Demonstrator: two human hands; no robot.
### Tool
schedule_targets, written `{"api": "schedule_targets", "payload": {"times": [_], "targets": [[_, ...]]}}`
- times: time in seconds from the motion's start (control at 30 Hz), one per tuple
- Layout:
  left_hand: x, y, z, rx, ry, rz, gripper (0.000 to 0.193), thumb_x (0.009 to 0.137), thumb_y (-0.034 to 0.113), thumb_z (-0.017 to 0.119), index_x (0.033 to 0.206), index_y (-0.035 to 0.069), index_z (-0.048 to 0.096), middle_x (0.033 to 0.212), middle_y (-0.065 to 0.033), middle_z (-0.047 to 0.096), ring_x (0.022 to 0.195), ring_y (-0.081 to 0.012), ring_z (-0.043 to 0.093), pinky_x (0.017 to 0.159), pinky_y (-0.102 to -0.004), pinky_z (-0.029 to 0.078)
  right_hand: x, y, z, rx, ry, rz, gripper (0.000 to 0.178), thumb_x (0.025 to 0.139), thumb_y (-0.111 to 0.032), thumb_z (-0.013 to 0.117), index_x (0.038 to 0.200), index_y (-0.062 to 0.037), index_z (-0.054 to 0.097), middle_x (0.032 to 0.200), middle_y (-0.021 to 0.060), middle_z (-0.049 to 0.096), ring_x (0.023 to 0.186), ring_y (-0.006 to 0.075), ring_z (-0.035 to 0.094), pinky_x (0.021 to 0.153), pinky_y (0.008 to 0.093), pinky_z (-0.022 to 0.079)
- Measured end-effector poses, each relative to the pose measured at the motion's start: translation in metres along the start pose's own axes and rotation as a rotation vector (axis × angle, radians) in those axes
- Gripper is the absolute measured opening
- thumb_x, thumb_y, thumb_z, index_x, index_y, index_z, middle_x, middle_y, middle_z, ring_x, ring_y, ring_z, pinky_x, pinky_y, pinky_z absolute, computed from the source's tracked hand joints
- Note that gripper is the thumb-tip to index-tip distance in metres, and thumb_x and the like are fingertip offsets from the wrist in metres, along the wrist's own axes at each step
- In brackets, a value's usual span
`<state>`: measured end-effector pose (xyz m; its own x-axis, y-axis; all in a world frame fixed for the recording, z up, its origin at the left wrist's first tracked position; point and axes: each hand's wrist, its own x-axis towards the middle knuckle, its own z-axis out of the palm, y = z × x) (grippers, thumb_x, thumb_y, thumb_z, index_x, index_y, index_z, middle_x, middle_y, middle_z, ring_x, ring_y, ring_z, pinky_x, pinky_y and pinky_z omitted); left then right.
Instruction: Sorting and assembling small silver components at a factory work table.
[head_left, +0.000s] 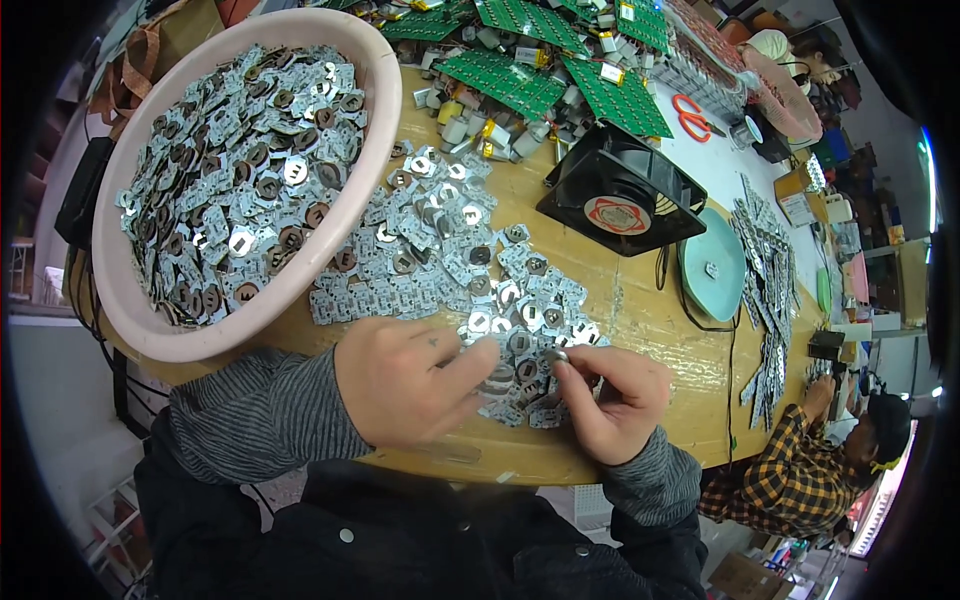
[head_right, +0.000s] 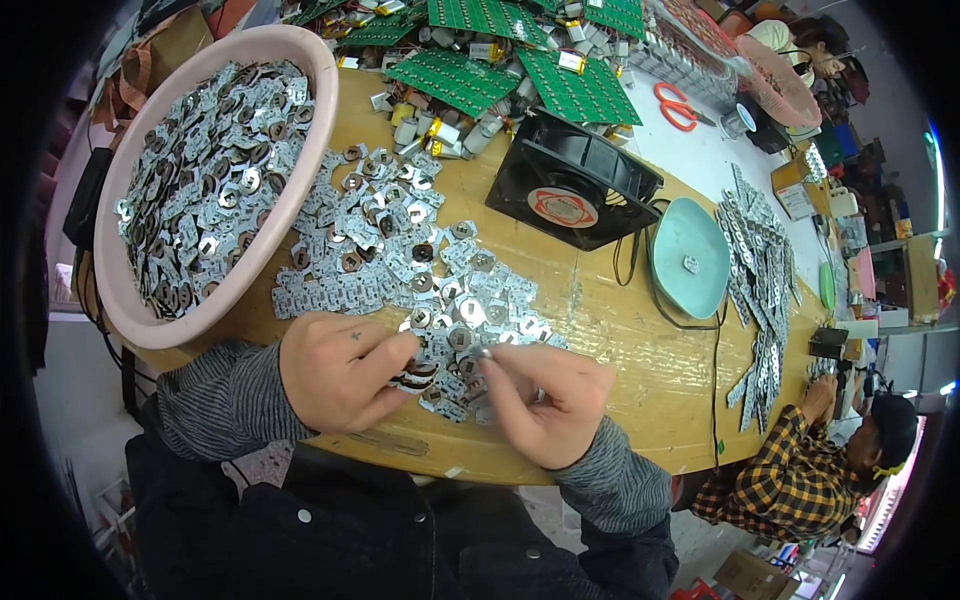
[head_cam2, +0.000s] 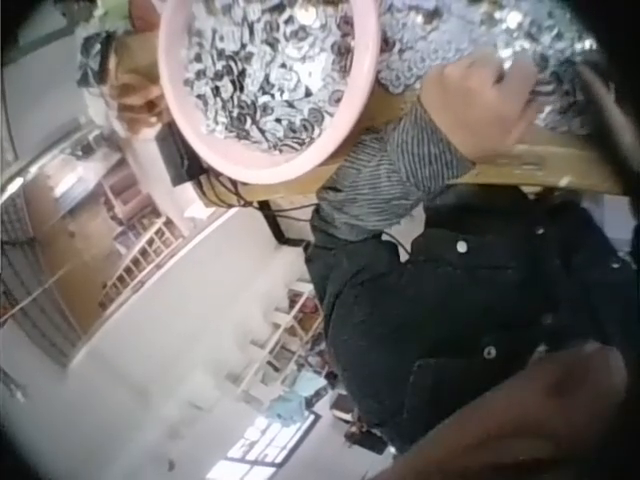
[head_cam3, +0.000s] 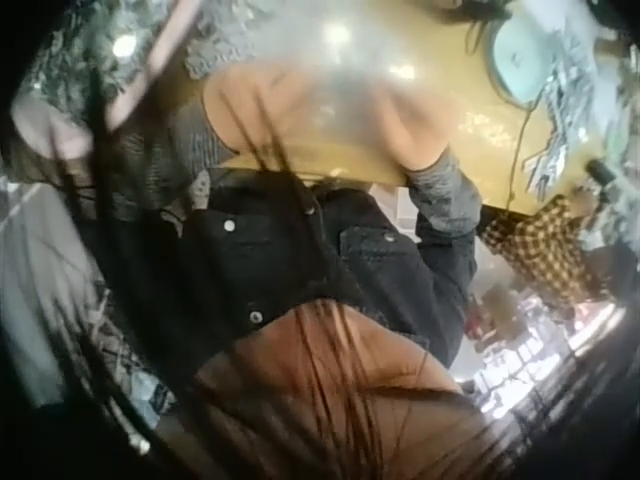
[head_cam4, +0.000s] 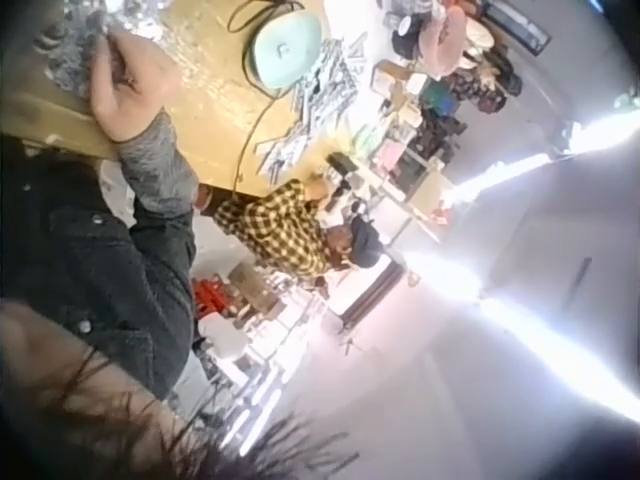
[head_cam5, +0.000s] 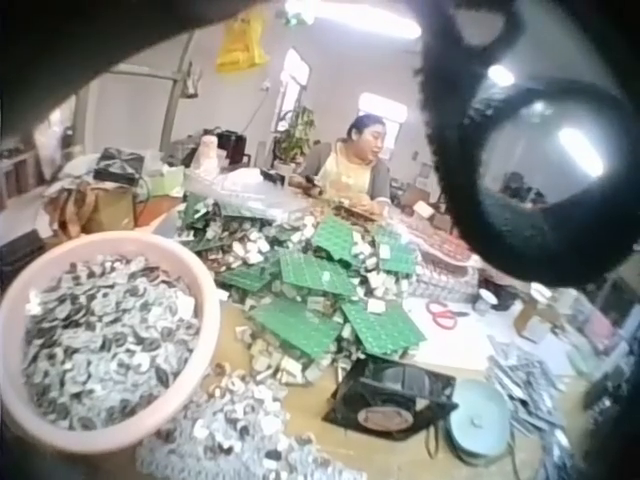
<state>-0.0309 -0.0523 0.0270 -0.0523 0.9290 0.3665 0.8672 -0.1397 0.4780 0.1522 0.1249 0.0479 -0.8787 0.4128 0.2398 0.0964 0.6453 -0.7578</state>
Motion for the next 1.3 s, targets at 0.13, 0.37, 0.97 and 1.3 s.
{"api": "schedule_targets", "payload": {"times": [0.13, 0.37, 0.97, 1.3], "targets": [[-0.001, -0.003, 0.005, -0.015, 0.014, 0.020, 0.053, 0.073, 0.022, 0.081, 0.113, 0.000, 0.053, 0.077, -0.0110, 0.061, 0.062, -0.0285, 0.065, 0.052, -0.0381, 0.052, 0.005, -0.001, 0.001, 0.094, -0.077, -0.216, 0.017, 0.078, 0.008, 0.072, 0.094, 0.0025, 0.074, 0.071, 0.0108, 0.070, 0.057, 0.0212, 0.067, 0.053, 0.0290, 0.051], [-0.002, 0.000, 0.005, -0.012, -0.009, 0.035, 0.056, 0.073, 0.019, 0.081, 0.114, -0.003, 0.051, 0.081, -0.0131, 0.064, 0.065, -0.0299, 0.066, 0.052, -0.0385, 0.052, 0.008, 0.001, 0.006, 0.076, -0.156, -0.332, 0.019, 0.075, 0.007, 0.075, 0.094, 0.0036, 0.073, 0.075, 0.0128, 0.069, 0.060, 0.0251, 0.068, 0.054, 0.0316, 0.052], [-0.002, 0.013, 0.020, 0.072, -0.030, -0.006, 0.031, 0.085, 0.006, 0.062, 0.113, -0.006, 0.054, 0.081, -0.0127, 0.063, 0.068, -0.0271, 0.067, 0.055, -0.0362, 0.054, -0.012, -0.007, 0.023, -0.372, -0.053, -0.640, 0.028, 0.074, 0.003, 0.079, 0.099, 0.0081, 0.068, 0.078, 0.0125, 0.067, 0.059, 0.0218, 0.067, 0.050, 0.0308, 0.053], [0.001, 0.003, 0.006, 0.124, -0.028, 0.023, 0.024, 0.086, 0.013, 0.066, 0.106, 0.001, 0.059, 0.074, -0.0076, 0.057, 0.064, -0.0222, 0.065, 0.052, -0.0340, 0.053, 0.002, -0.006, 0.000, -0.105, -0.124, -0.301, 0.010, 0.078, 0.003, 0.076, 0.085, 0.0046, 0.069, 0.064, 0.0110, 0.063, 0.054, 0.0188, 0.066, 0.046, 0.0262, 0.047]]}}
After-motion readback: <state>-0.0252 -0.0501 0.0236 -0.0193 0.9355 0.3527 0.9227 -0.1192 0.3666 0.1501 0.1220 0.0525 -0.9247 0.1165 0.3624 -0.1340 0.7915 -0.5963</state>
